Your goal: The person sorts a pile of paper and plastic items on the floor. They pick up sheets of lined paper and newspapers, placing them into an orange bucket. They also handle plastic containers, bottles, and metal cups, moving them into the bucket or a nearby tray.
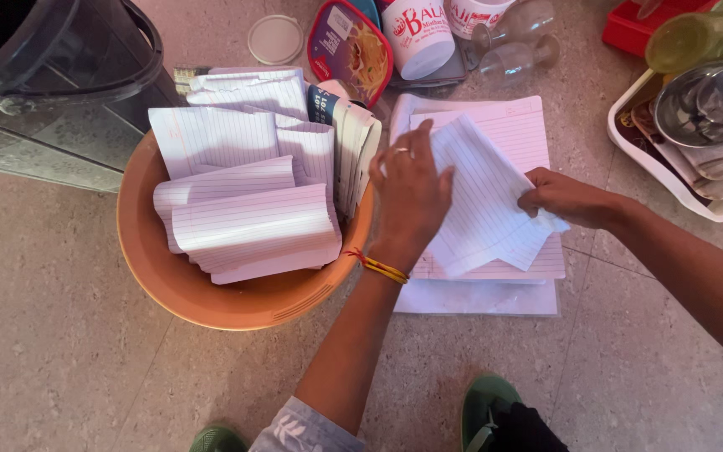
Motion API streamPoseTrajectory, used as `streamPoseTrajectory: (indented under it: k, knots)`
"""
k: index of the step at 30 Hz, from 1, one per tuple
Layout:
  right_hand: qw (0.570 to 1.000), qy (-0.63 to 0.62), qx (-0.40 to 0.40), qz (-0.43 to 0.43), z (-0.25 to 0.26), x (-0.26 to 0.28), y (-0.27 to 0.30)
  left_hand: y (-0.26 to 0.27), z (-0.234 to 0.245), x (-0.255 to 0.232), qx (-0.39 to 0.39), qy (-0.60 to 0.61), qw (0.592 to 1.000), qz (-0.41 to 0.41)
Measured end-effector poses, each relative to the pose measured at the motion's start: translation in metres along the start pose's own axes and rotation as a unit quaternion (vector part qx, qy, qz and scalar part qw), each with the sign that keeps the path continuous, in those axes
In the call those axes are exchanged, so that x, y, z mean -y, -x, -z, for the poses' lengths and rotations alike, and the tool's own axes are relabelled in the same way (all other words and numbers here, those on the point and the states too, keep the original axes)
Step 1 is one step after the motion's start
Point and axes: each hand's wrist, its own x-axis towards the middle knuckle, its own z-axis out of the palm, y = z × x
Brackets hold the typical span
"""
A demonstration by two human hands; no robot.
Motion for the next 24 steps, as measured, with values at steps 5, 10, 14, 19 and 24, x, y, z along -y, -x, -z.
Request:
streamPoseTrajectory:
  k: [5,10,14,19,24]
  knots:
    - [1.0,0.009,-0.016,-0.003,-0.005,0.049,0.026,-0.001,0.032,-0.002,0.003,0.163,0.986,0.033]
    - [1.0,0.007,-0.012,0.014,-0.006,0.065,0.033,-0.002,0.037,-0.002,-0.007,0.236,0.971,-0.023]
    - [0.999,-0.012,-0.022,0.04,-0.011,0.079,0.037,-0.005,0.033,-0.002,0.013,0.273,0.962,-0.001]
    - [0.981,0.059,-0.155,0.105,-0.02,0.11,0.044,-0.009,0.034,0.008,-0.01,0.317,0.948,0.014]
    - [0.953,0.017,-0.266,0.142,-0.012,0.127,0.057,-0.011,0.035,0.019,-0.013,0.368,0.927,0.067]
